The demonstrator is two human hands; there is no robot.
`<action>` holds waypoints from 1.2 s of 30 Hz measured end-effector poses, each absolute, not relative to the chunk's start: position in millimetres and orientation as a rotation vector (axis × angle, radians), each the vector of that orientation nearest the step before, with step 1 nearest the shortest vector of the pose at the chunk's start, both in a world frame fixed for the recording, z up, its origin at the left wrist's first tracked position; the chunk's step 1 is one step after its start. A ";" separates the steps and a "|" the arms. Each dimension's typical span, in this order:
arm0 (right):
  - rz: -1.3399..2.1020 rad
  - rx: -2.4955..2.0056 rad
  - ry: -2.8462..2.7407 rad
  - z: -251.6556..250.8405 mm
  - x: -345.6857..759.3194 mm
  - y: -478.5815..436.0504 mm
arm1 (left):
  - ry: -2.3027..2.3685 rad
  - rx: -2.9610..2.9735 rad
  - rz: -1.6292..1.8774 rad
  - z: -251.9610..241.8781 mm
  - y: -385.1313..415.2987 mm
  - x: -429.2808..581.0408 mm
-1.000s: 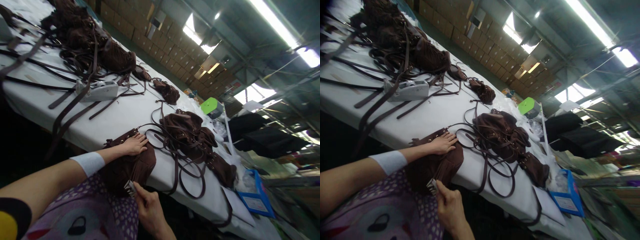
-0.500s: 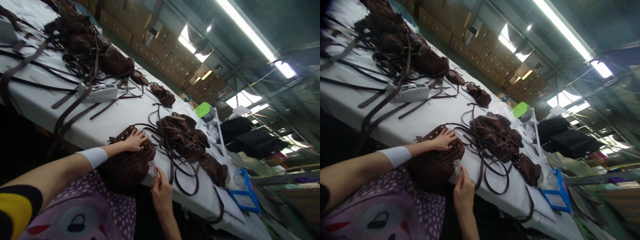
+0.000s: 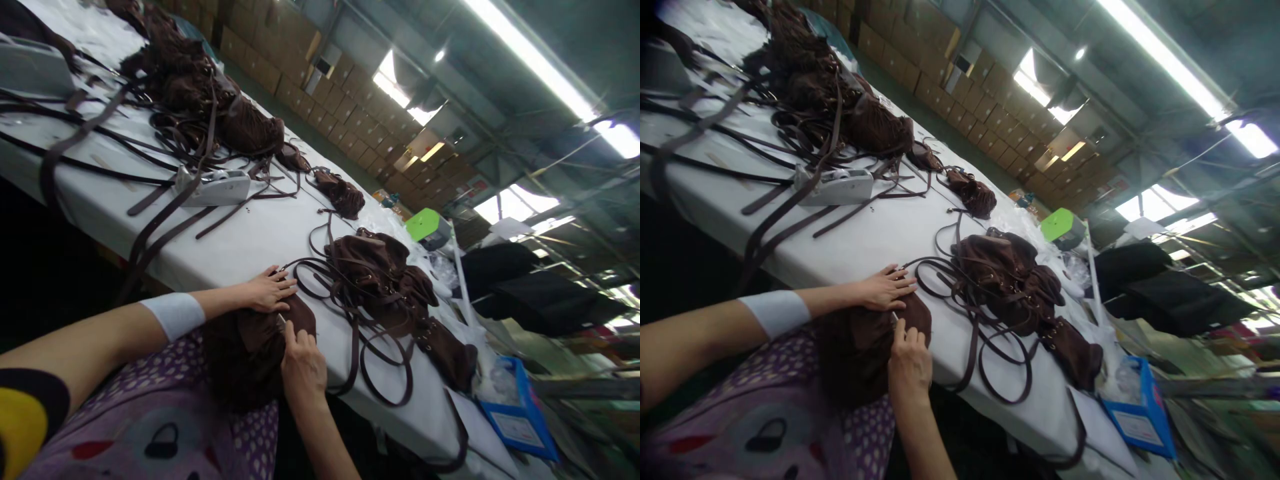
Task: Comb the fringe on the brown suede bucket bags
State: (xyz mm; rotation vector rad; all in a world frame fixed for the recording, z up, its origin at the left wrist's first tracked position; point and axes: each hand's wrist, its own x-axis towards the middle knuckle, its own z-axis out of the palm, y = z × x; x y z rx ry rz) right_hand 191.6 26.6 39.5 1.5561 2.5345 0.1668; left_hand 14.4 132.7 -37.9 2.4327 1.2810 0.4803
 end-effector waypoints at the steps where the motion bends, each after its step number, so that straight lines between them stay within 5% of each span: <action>1: 0.161 1.521 2.527 36.4 191.4 23.2 | 1.319 2.481 0.464 -45.2 132.3 16.6; 12: -0.443 1.100 2.654 -42.5 216.8 -94.9 | 1.532 2.466 0.468 -56.6 143.0 18.6; 17: -0.043 1.584 2.986 -1.4 246.3 -49.1 | 1.648 2.430 0.475 -54.2 147.0 19.1; 22: 0.363 1.631 2.699 51.7 234.2 37.4 | 1.657 2.388 0.455 -51.6 145.7 19.0; 36: -0.350 1.087 2.913 -9.4 250.4 -86.7 | 1.737 2.352 0.456 -55.5 151.2 20.0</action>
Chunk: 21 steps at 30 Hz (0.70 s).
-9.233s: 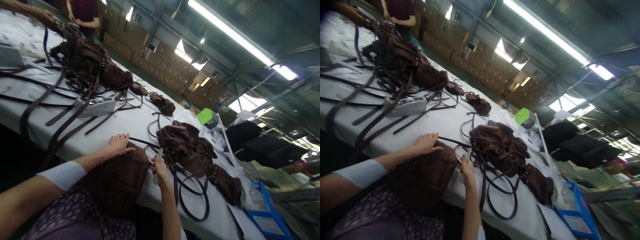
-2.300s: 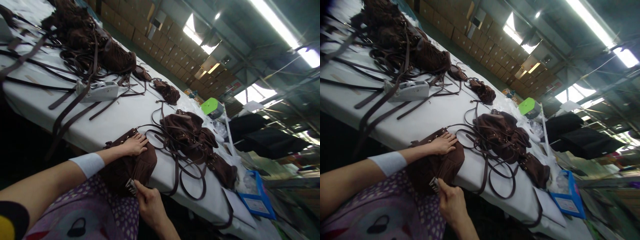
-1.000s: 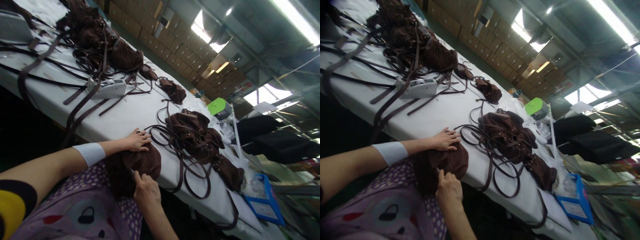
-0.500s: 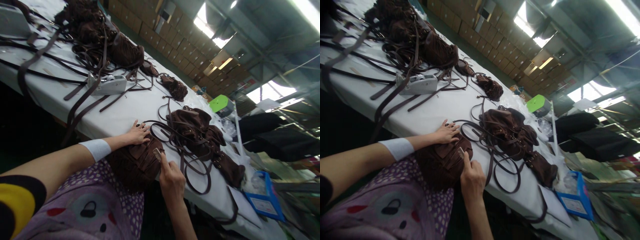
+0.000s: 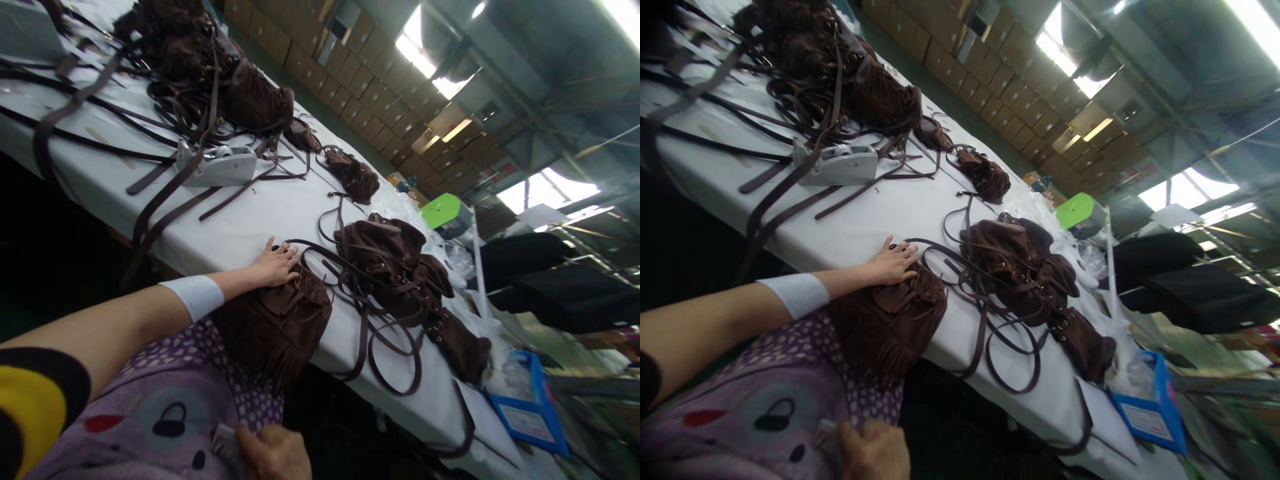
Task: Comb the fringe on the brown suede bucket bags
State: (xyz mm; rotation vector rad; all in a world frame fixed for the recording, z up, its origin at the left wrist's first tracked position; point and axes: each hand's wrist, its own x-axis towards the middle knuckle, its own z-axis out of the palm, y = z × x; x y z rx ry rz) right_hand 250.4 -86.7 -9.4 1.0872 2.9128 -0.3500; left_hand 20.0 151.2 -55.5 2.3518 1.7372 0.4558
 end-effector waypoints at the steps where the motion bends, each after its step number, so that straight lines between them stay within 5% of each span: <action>1: -0.401 1.185 3.001 -7.5 248.1 -83.6 | 1.742 2.334 0.453 -54.8 151.4 20.2; 4: -0.477 1.716 3.063 8.1 233.3 -42.4 | 1.708 2.266 0.410 -49.7 153.2 19.4; 8: -0.161 2.062 2.721 25.6 198.6 37.2 | 1.668 2.227 0.354 -39.4 163.4 12.7; 13: 0.106 1.782 2.590 9.7 176.0 81.5 | 1.639 2.242 0.375 -35.9 176.4 2.0; 21: -0.149 1.365 2.839 -6.4 195.6 72.3 | 1.667 2.236 0.459 -42.6 175.9 4.7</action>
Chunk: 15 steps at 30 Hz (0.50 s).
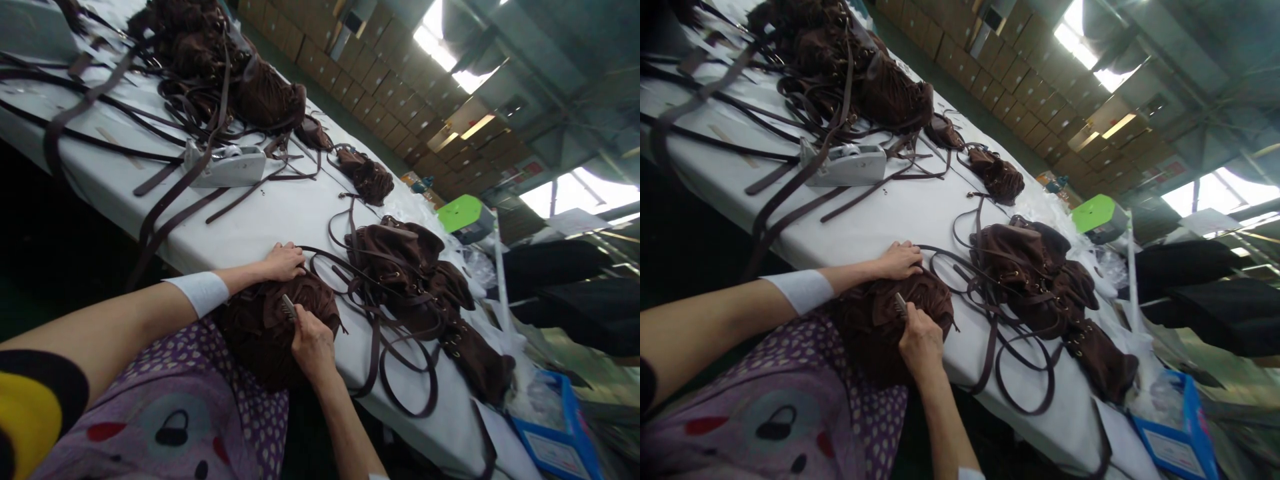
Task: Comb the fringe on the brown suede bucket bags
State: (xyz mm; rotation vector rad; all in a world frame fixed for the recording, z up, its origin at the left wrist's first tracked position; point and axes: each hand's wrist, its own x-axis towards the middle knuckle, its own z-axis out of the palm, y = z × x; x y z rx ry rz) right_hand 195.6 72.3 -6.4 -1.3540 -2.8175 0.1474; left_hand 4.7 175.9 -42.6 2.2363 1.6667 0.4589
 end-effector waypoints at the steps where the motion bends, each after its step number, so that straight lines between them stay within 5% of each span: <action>1: 0.178 -1.325 -2.820 -6.4 195.8 69.7 | 1.672 2.235 0.465 -43.0 176.1 5.2; 15: 0.353 -0.740 -2.804 -18.1 203.9 -56.2 | 1.788 2.136 0.493 -43.1 180.8 10.1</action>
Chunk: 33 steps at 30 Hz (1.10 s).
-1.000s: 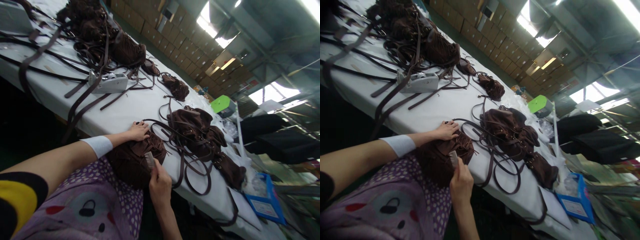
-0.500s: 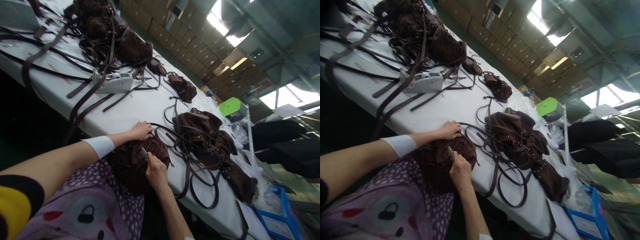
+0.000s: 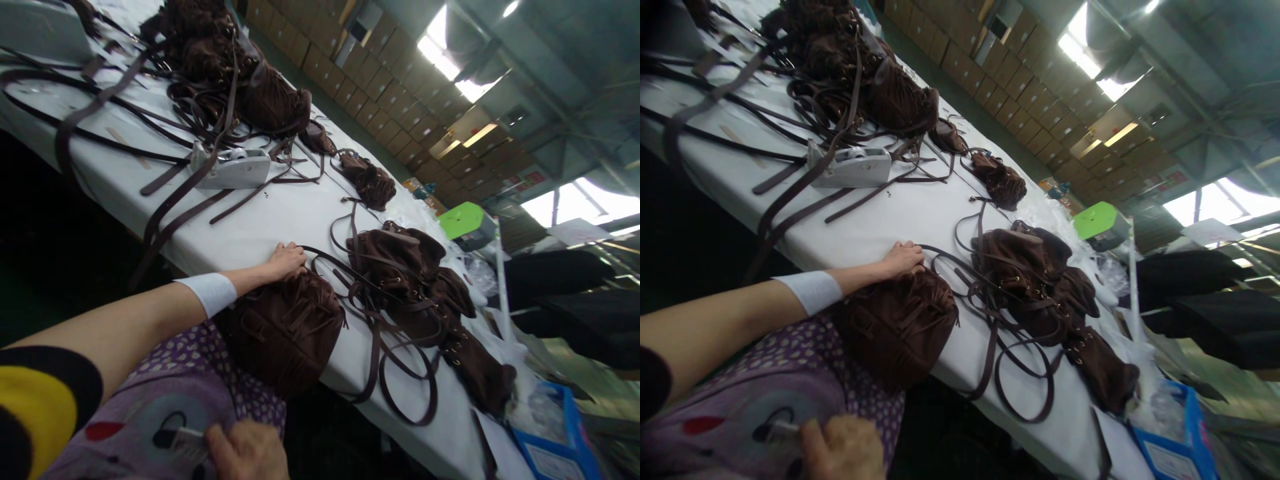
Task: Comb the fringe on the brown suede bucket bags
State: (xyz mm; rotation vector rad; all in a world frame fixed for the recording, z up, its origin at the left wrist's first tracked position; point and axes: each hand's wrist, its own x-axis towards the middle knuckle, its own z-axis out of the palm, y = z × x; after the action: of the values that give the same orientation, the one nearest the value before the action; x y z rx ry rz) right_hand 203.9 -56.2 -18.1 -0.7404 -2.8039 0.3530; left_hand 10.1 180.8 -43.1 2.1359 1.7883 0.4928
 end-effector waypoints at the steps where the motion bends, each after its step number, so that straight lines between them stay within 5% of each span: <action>1: 0.329 -0.784 -2.755 -17.2 207.5 -57.9 | 1.800 2.118 0.496 -43.3 181.5 10.2; 13: -0.138 -1.925 -2.452 30.5 157.5 103.6 | 1.561 1.984 0.498 -37.4 183.9 -16.4; 21: 0.037 -1.323 -2.742 -10.7 172.5 46.2 | 1.605 2.034 0.489 -40.0 178.4 -2.5; 33: -0.261 -0.758 -2.631 -4.5 212.3 -28.9 | 1.641 2.187 0.582 -46.7 171.5 -0.3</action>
State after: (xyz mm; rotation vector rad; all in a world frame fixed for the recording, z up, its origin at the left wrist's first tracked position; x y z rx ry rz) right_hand 212.3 -28.9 -4.5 -0.7584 -2.6309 -0.2615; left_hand -0.3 171.5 -46.7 2.1871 1.6407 0.5815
